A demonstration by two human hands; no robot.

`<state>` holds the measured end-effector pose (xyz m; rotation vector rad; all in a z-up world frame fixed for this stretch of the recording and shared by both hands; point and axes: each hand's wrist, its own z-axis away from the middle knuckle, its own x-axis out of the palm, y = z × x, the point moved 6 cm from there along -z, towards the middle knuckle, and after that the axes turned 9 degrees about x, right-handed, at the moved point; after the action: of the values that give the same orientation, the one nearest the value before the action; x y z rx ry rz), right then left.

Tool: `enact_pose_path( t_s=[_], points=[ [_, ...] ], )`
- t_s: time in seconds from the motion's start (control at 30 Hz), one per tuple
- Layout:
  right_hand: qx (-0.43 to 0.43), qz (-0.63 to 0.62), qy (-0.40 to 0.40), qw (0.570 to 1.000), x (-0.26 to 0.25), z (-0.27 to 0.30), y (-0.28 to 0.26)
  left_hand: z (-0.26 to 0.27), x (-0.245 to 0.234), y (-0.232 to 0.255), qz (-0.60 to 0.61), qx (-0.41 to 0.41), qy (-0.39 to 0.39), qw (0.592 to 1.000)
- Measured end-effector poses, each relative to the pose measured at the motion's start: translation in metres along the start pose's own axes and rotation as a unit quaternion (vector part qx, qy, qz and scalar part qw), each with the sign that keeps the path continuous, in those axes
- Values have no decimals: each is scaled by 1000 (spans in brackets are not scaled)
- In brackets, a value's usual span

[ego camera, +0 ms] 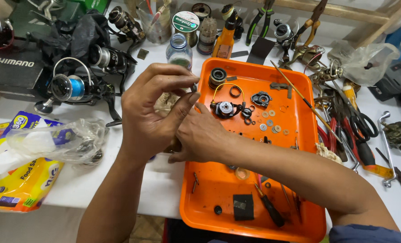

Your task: The person cleans disassembled fishing reel parts on an orange tray. They use a brush to scrub components in a liquid container, wipe them with a cloth, and apply lubricant with a small brush to various gears and mechanisms.

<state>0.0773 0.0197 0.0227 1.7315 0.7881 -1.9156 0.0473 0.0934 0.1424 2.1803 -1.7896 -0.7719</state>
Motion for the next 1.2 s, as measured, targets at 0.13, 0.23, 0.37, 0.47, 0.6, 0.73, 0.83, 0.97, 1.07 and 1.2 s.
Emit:
enact_pose_path(
  t_s=[0.13,0.23,0.37,0.47,0.6,0.73,0.83,0.97,1.07,1.2],
  points=[
    [-16,-2,72,997,-9,-2,6,0,1,1,-8,8,-6,1000],
    [-13,-7,36,999,5,-4,9,0,-1,-2,-4,-9,-3,1000],
    [-15,-16,55,998,8,8,-5,0,-5,-5,-1,-9,10,1000],
    [-15,-44,77,996,3,20,-22,0,-8,-6,-2,-12,14,1000],
    [-35,-60,133,989,-1,35,-44,-1,-8,-4,-9,-10,10,1000],
    [-34,-50,139,988,3,42,-57,0,-10,-5,-13,-8,8,1000],
    [-47,-65,158,984,-3,43,-60,0,-12,-6,-14,-12,15,1000],
    [-41,-56,143,987,-19,34,-40,-1,-18,-6,-18,-8,27,999],
    [-19,-2,159,987,-28,12,-5,-1,-21,-7,-17,-7,35,999],
    [13,75,-42,996,-14,-28,34,0,-19,-11,-29,7,23,999]
  ],
)
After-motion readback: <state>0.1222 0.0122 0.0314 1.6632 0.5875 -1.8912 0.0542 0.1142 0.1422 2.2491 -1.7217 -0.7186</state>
